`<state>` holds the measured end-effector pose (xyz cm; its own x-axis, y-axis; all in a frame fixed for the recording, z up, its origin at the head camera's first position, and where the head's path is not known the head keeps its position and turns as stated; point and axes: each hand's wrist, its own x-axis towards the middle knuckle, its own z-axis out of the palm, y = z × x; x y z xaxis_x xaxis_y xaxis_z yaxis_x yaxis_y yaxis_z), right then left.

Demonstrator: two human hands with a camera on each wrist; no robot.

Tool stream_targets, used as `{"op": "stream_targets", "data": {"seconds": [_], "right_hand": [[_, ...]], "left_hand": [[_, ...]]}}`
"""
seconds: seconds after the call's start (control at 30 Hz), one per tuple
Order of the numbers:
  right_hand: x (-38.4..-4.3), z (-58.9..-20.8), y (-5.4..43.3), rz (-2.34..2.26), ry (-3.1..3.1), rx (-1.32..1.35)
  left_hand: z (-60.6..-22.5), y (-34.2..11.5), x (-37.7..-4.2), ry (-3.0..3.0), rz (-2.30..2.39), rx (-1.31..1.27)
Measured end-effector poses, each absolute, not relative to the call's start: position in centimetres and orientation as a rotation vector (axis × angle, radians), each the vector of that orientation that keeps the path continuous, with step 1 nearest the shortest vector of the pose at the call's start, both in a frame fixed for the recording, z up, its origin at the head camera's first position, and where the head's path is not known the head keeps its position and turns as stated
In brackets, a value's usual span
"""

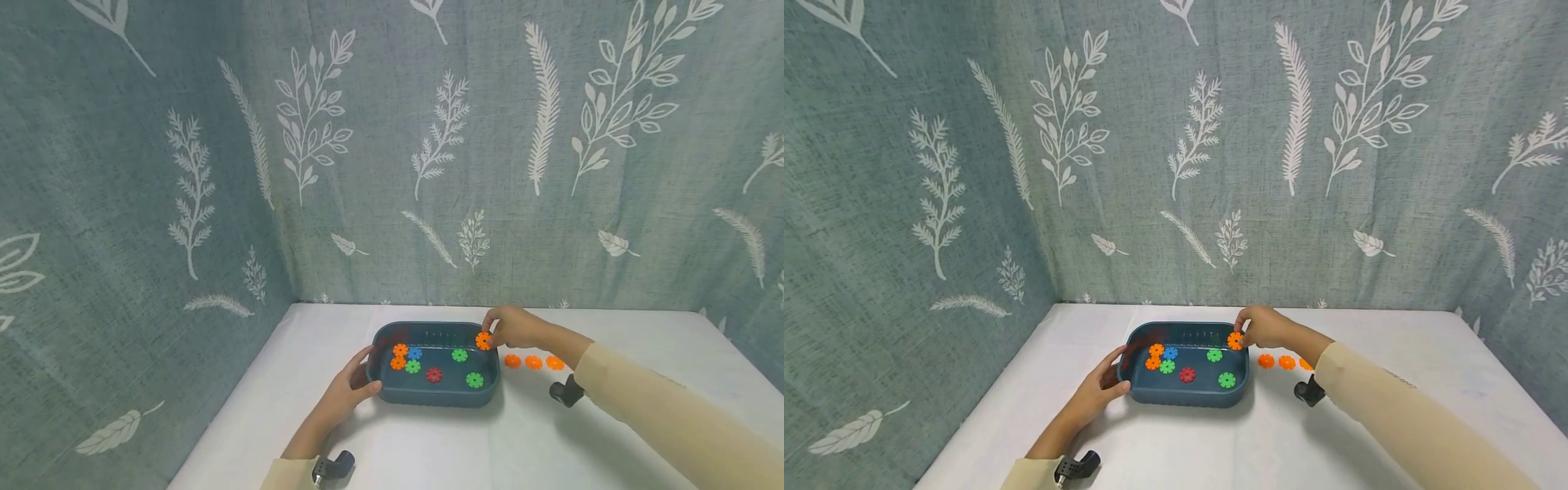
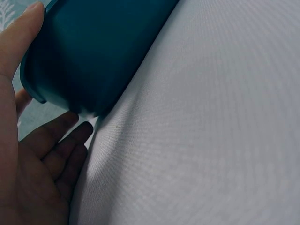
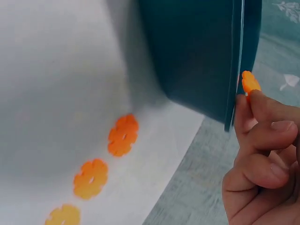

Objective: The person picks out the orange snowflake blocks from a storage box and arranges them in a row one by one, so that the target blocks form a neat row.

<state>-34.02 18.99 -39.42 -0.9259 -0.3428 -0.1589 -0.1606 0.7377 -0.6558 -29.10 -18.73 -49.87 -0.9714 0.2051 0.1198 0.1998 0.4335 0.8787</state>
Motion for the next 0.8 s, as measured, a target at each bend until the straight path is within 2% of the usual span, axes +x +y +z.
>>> {"op": "stream_targets", "data": {"seconds": [0.47,0.8], "right_hand": [[-32.1,-40.6,23.2,-1.107,2.602,-0.383],[-31.2,-41.1,26.2,-1.146,2.593,-0.264]], "left_hand": [[-49.9,-18.8,-28.6,2.654,1.633,0.382],[-49.5,-18.5,-28.9,2.665,1.621,0.35]]}}
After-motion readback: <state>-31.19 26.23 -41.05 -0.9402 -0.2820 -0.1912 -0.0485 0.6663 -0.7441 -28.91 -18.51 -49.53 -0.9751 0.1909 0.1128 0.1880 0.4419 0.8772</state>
